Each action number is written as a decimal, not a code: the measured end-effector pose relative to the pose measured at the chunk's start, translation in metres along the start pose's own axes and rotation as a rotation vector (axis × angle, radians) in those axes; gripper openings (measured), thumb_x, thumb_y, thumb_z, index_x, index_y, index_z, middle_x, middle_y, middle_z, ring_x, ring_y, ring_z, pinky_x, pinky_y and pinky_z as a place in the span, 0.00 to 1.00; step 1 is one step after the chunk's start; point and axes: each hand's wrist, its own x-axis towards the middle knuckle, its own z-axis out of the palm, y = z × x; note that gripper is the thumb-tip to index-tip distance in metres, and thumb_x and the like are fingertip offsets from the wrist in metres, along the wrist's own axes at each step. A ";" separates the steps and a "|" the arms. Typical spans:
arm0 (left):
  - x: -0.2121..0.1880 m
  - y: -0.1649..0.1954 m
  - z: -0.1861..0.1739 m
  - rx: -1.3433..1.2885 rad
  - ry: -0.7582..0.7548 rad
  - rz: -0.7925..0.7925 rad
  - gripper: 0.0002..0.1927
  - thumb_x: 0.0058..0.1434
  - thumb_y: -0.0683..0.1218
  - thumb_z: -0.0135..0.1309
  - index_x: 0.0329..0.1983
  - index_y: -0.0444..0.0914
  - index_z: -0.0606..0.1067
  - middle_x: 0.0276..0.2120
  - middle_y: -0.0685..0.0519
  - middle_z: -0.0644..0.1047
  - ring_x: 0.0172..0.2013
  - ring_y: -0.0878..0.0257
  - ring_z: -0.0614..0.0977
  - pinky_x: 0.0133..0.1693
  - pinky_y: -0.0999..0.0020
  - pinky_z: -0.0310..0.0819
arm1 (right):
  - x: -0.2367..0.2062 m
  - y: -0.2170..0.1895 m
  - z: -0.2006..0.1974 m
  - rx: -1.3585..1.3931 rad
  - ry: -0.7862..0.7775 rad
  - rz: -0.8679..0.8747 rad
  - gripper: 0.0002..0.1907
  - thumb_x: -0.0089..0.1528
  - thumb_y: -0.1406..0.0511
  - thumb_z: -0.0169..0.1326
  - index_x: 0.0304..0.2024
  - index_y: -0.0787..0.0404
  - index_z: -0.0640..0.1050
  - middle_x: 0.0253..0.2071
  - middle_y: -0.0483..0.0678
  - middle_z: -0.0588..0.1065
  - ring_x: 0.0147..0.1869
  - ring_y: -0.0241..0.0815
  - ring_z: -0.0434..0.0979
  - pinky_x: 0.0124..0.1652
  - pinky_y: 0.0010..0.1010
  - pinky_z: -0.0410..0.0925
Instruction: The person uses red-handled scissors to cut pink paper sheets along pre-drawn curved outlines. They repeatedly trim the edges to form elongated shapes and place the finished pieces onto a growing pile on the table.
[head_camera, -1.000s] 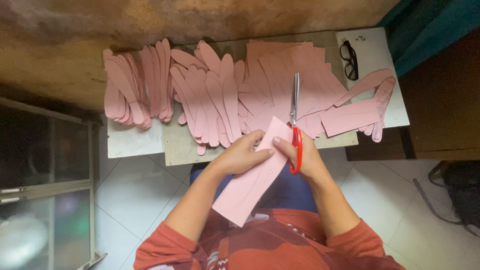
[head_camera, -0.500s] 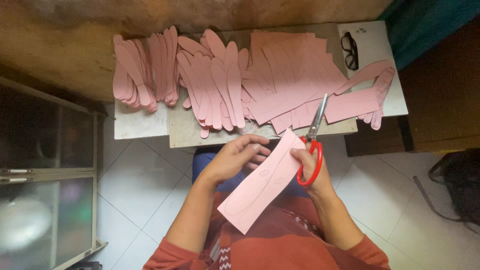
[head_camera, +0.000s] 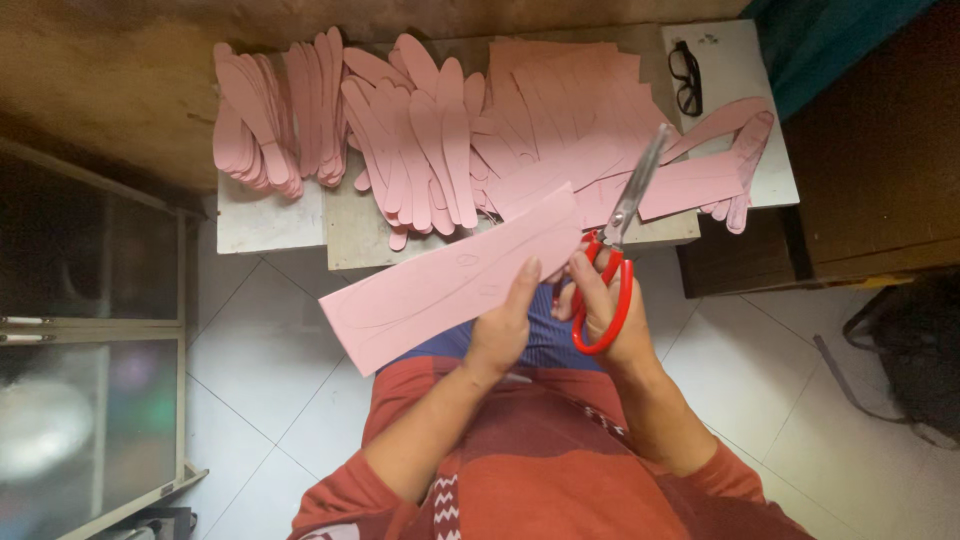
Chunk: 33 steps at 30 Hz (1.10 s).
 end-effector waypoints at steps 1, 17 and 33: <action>0.003 0.002 0.001 -0.094 0.047 0.019 0.20 0.73 0.44 0.49 0.66 0.32 0.69 0.60 0.44 0.75 0.60 0.54 0.77 0.62 0.59 0.72 | -0.003 -0.004 -0.006 -0.004 -0.083 -0.008 0.25 0.70 0.52 0.50 0.51 0.71 0.71 0.36 0.52 0.72 0.33 0.41 0.71 0.37 0.34 0.68; -0.004 0.034 0.008 -0.343 -0.102 -0.199 0.21 0.77 0.48 0.39 0.65 0.29 0.67 0.57 0.43 0.76 0.55 0.54 0.80 0.57 0.59 0.76 | -0.033 -0.054 -0.017 -0.404 -0.443 -0.162 0.48 0.62 0.30 0.37 0.56 0.66 0.71 0.34 0.46 0.69 0.37 0.37 0.70 0.37 0.28 0.70; 0.009 0.049 0.003 -0.329 -0.080 -0.223 0.21 0.75 0.44 0.41 0.67 0.28 0.65 0.61 0.41 0.73 0.61 0.52 0.76 0.64 0.54 0.73 | -0.034 -0.053 -0.017 -0.392 -0.386 -0.089 0.41 0.63 0.33 0.37 0.41 0.64 0.71 0.25 0.42 0.66 0.27 0.32 0.67 0.28 0.25 0.68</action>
